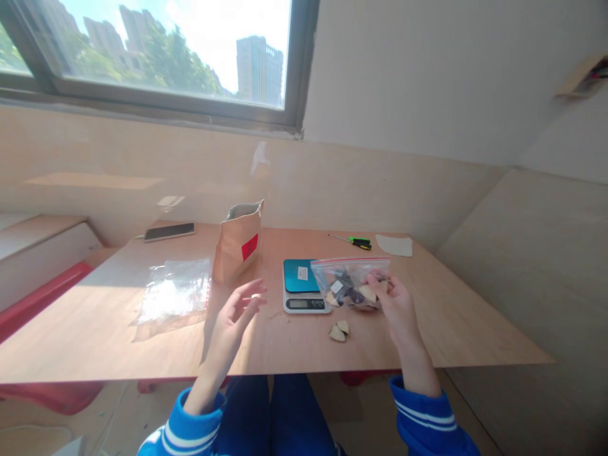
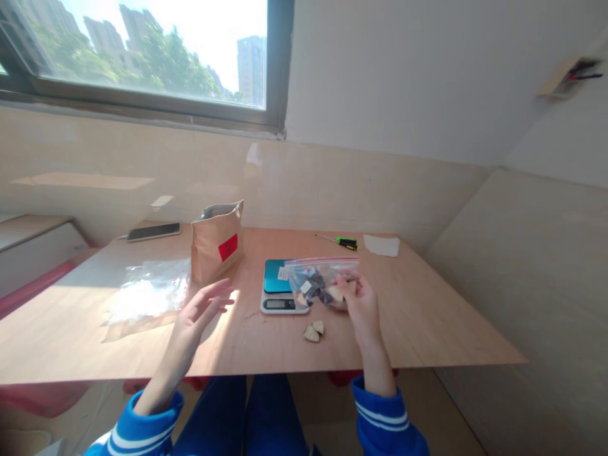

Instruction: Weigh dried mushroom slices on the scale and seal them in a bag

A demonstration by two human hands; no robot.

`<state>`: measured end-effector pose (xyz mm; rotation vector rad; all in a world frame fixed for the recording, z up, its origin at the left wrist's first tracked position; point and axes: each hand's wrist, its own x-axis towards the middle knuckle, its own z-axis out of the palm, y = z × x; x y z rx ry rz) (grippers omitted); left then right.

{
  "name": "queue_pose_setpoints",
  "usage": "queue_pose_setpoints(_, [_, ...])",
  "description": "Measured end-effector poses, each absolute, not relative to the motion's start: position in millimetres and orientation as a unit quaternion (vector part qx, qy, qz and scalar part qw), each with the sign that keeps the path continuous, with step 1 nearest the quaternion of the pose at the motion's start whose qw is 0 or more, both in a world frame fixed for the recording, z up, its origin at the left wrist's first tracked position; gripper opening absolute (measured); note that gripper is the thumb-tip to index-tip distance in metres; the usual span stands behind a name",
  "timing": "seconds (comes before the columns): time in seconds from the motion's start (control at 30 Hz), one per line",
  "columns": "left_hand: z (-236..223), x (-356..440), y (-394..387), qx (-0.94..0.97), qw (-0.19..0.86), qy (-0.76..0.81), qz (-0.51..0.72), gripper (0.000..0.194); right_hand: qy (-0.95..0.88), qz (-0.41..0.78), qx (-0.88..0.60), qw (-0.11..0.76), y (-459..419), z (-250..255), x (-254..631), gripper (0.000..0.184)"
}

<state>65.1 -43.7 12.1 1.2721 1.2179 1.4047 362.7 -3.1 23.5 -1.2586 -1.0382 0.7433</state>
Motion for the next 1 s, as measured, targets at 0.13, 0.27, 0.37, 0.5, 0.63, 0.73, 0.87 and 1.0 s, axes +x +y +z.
queue_pose_setpoints(0.13, [14, 59, -46, 0.496, 0.380, 0.514, 0.588, 0.040, -0.449, 0.195, -0.653, 0.578, 15, -9, 421, 0.057])
queue_pose_setpoints(0.27, [18, 55, -44, 0.485, 0.367, 0.515, 0.604, 0.039, -0.427, 0.089, -0.710, 0.553, 16, -36, 441, 0.064])
queue_pose_setpoints(0.37, [22, 54, -44, 0.492, 0.356, 0.517, 0.603, 0.037, -0.406, -0.039, -0.732, 0.545, 4, -42, 424, 0.067])
queue_pose_setpoints(0.5, [23, 49, -40, 0.506, 0.332, 0.522, 0.600, 0.036, -0.505, -0.170, -0.670, 0.518, -17, -39, 384, 0.033])
queue_pose_setpoints(0.63, [23, 39, -26, 0.502, 0.286, 0.535, 0.617, 0.036, -0.713, -0.054, -0.548, 0.435, -29, -47, 361, 0.014])
queue_pose_setpoints(0.73, [24, 27, -9, 0.500, 0.247, 0.549, 0.622, 0.037, -0.730, -0.020, -0.533, 0.429, -30, -57, 366, 0.015])
queue_pose_setpoints(0.87, [25, 14, 11, 0.507, 0.197, 0.562, 0.623, 0.040, -0.735, -0.005, -0.517, 0.439, -28, -53, 385, 0.017])
queue_pose_setpoints(1.0, [23, 9, 26, 0.514, 0.123, 0.593, 0.608, 0.050, -0.753, -0.022, -0.506, 0.421, -33, -42, 384, 0.016])
